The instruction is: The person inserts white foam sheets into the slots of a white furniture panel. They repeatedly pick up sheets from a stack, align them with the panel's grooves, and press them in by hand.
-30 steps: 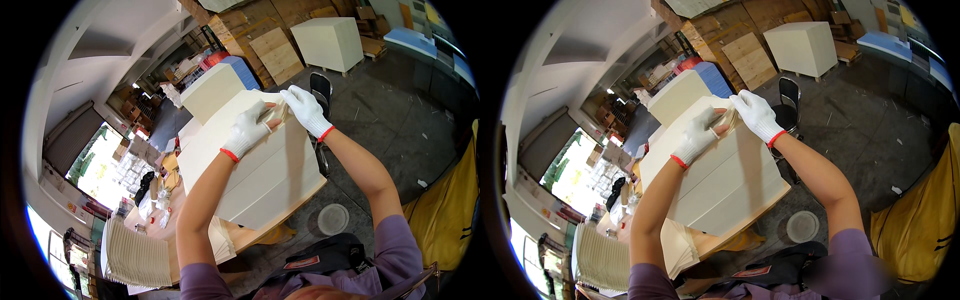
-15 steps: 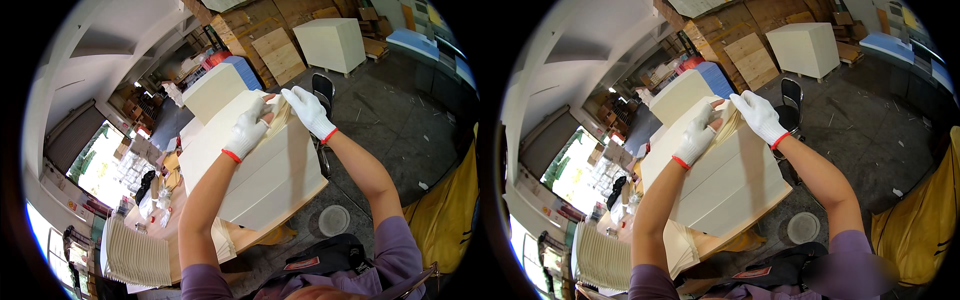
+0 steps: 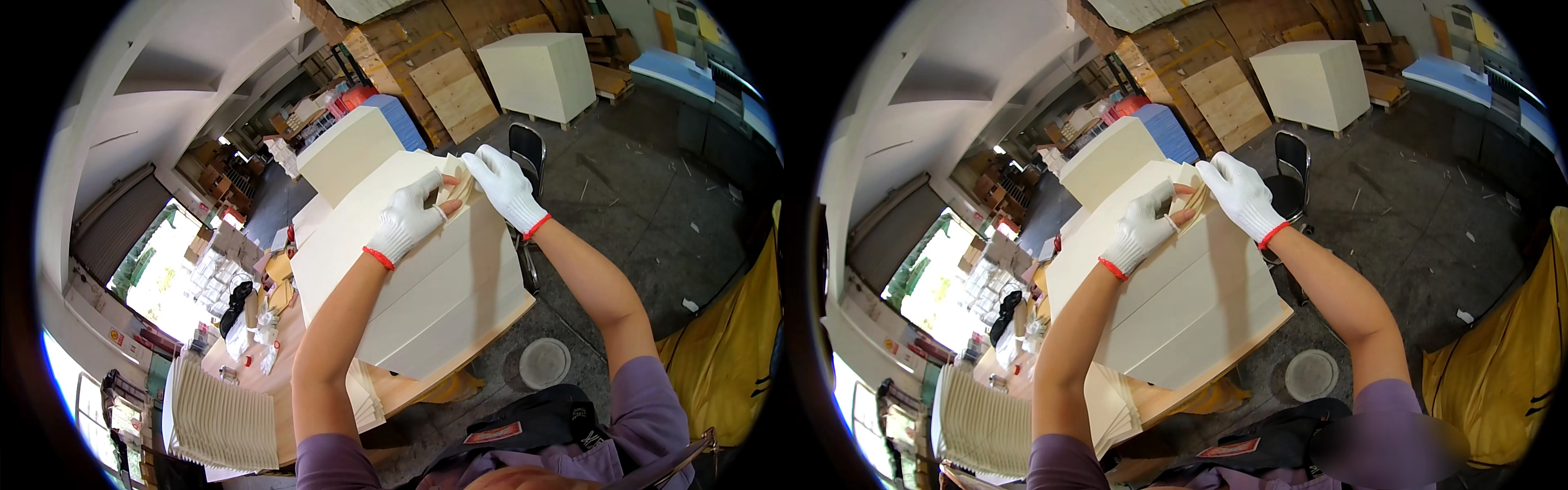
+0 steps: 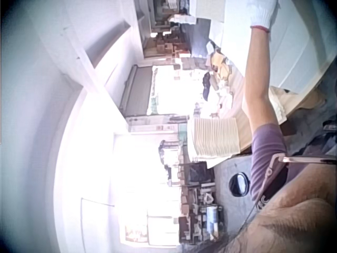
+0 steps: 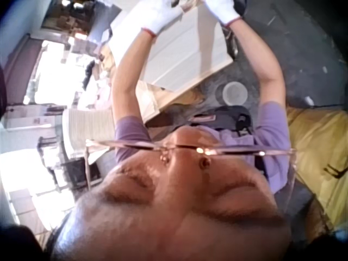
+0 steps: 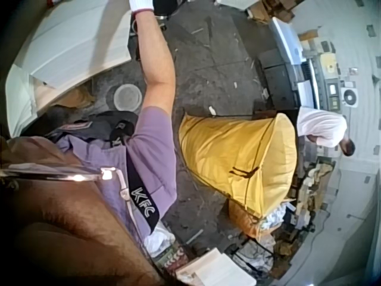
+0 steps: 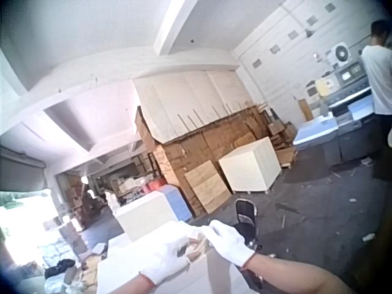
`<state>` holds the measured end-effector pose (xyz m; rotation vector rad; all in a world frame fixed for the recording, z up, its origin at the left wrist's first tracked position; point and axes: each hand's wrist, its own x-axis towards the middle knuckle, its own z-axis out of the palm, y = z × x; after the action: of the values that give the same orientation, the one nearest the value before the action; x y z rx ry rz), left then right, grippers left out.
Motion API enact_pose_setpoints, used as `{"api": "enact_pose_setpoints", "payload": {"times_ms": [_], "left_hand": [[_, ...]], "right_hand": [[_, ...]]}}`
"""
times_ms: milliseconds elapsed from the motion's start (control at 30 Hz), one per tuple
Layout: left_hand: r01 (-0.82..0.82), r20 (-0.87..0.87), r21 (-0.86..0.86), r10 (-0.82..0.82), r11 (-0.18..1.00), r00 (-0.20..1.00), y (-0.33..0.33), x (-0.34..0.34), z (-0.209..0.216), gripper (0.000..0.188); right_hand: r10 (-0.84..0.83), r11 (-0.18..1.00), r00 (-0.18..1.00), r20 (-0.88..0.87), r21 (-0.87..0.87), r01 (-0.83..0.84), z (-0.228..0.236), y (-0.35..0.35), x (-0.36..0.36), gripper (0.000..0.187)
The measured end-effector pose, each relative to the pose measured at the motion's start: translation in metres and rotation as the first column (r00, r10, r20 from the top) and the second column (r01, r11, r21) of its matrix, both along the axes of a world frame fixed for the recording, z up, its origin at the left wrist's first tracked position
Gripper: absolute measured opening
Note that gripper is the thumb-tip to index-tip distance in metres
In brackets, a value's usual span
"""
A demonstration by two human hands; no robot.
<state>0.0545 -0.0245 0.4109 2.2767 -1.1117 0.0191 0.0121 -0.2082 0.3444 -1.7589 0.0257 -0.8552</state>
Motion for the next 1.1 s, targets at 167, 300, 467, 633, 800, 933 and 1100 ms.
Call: {"api": "enact_pose_setpoints", "payload": {"times_ms": [167, 300, 467, 633, 800, 933, 1100], "left_hand": [[-0.016, -0.093, 0.068, 0.022, 0.998, 0.995, -0.005, -0.018, 0.014, 0.033], [0.023, 0.063, -0.044, -0.021, 0.999, 0.998, 0.006, -0.017, 0.007, 0.032], [0.011, 0.040, -0.013, -0.010, 1.000, 0.999, 0.002, -0.010, 0.006, 0.029], [0.019, 0.060, 0.010, -0.020, 1.000, 0.998, 0.002, -0.006, 0.004, 0.027], [0.029, 0.000, -0.059, -0.029, 0.998, 1.000, 0.000, -0.003, 0.000, 0.024], [0.021, -0.058, -0.071, -0.025, 0.997, 0.998, 0.000, -0.001, -0.003, 0.031], [0.034, -0.045, -0.044, -0.036, 0.998, 0.998, 0.001, -0.006, 0.003, 0.032]], "right_hand": [[0.040, 0.998, 0.999, -0.016, -0.054, -0.040, -0.001, -0.015, -0.001, 0.053], [-0.221, 0.858, 0.920, -0.323, -0.513, 0.025, 0.031, -0.017, -0.042, 0.062], [-0.124, 0.529, 0.988, 0.097, -0.836, 0.148, 0.029, -0.032, -0.035, 0.039], [0.039, 0.797, 0.995, 0.089, -0.604, 0.023, 0.021, -0.020, -0.014, 0.038], [0.029, 0.967, 0.997, -0.069, -0.250, -0.045, 0.008, -0.014, -0.008, 0.052], [0.027, 0.978, 0.998, -0.056, -0.205, -0.038, 0.006, -0.006, -0.012, 0.052], [0.006, 0.973, 0.999, -0.052, -0.232, -0.018, 0.006, -0.008, -0.015, 0.053]]}}
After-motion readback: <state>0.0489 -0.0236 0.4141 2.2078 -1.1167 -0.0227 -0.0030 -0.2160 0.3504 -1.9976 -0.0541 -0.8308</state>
